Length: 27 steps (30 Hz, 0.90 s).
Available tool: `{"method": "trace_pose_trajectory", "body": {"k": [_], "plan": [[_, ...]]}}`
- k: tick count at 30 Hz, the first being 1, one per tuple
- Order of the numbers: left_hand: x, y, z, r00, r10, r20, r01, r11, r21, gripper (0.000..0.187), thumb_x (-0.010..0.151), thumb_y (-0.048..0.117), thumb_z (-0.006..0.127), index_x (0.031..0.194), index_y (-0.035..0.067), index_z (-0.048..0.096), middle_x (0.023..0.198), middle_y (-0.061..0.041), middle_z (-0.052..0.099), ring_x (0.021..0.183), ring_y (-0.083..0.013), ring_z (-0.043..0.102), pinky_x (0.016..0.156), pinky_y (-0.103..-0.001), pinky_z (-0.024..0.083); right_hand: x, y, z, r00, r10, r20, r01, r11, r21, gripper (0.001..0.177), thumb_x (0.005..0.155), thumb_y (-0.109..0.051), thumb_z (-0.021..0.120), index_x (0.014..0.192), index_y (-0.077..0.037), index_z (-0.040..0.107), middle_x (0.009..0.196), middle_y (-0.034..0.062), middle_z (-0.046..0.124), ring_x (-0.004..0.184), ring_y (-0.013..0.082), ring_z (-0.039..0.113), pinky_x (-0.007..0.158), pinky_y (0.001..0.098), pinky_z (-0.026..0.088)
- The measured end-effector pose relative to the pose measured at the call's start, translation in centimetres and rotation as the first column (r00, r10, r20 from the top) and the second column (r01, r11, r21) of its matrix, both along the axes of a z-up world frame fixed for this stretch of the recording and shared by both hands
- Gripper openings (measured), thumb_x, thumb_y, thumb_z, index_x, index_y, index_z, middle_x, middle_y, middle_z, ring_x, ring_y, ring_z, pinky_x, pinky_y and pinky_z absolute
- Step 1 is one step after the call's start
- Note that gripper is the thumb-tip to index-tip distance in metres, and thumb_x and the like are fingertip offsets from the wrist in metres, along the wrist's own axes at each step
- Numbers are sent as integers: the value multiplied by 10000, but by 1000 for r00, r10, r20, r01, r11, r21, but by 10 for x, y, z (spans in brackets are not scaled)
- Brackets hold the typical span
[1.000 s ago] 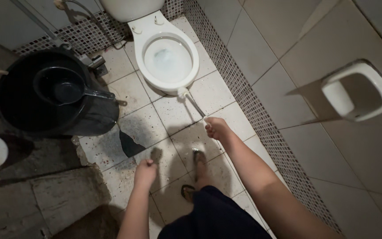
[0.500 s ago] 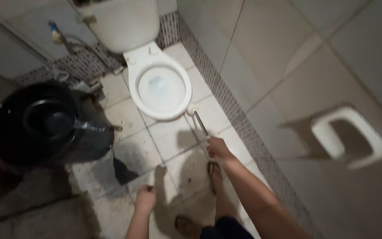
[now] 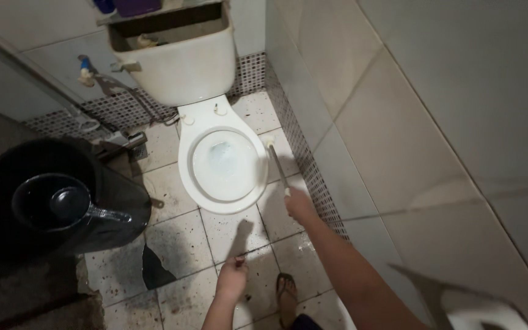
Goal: The person scrubs the inside of a toilet bowl using a brush, pours water from a bucket into the bowl, and adds cleaning powder from a container.
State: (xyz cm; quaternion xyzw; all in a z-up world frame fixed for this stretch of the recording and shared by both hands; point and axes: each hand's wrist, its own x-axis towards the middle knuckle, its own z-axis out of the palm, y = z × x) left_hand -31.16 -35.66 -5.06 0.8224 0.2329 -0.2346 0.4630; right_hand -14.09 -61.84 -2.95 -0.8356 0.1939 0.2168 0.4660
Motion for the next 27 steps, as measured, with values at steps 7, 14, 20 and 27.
{"method": "trace_pose_trajectory", "body": {"k": [7, 14, 20, 27], "plan": [[15, 19, 1, 993, 85, -78, -79, 993, 87, 374, 886, 212, 628, 1204, 24, 689, 1195, -179, 748, 1155, -311, 702, 1023, -374, 527, -64, -52, -55, 959, 245, -141, -273, 935, -228, 305, 876, -153, 628, 1154, -34, 667, 966, 158, 691, 797, 280, 657, 694, 424, 542], [31, 20, 7, 990, 140, 34, -142, 984, 103, 345, 859, 189, 631, 1156, 40, 723, 1146, -202, 744, 1117, -354, 694, 984, -398, 535, 41, -28, -84, 442, 837, -324, -690, 86, -719, 165, 863, -153, 658, 975, -78, 754, 1006, 178, 736, 925, 345, 709, 827, 475, 581], [19, 27, 58, 960, 281, -23, -278, 958, 73, 375, 843, 199, 663, 1180, 40, 701, 1158, -192, 734, 1107, -331, 697, 977, -393, 549, 87, -23, -51, 908, 391, -148, -405, 735, -543, 431, 931, -359, 634, 1158, 1, 701, 1113, 236, 705, 1018, 418, 694, 865, 557, 553], [-1, 56, 91, 909, 412, -56, -411, 911, 31, 396, 846, 225, 643, 1207, 67, 686, 1155, -184, 718, 1044, -326, 722, 956, -409, 545, -9, -21, 20, 664, -250, -704, 605, 733, 310, 350, 999, -281, 570, 1057, 46, 681, 854, 177, 734, 733, 305, 690, 617, 447, 563]]}}
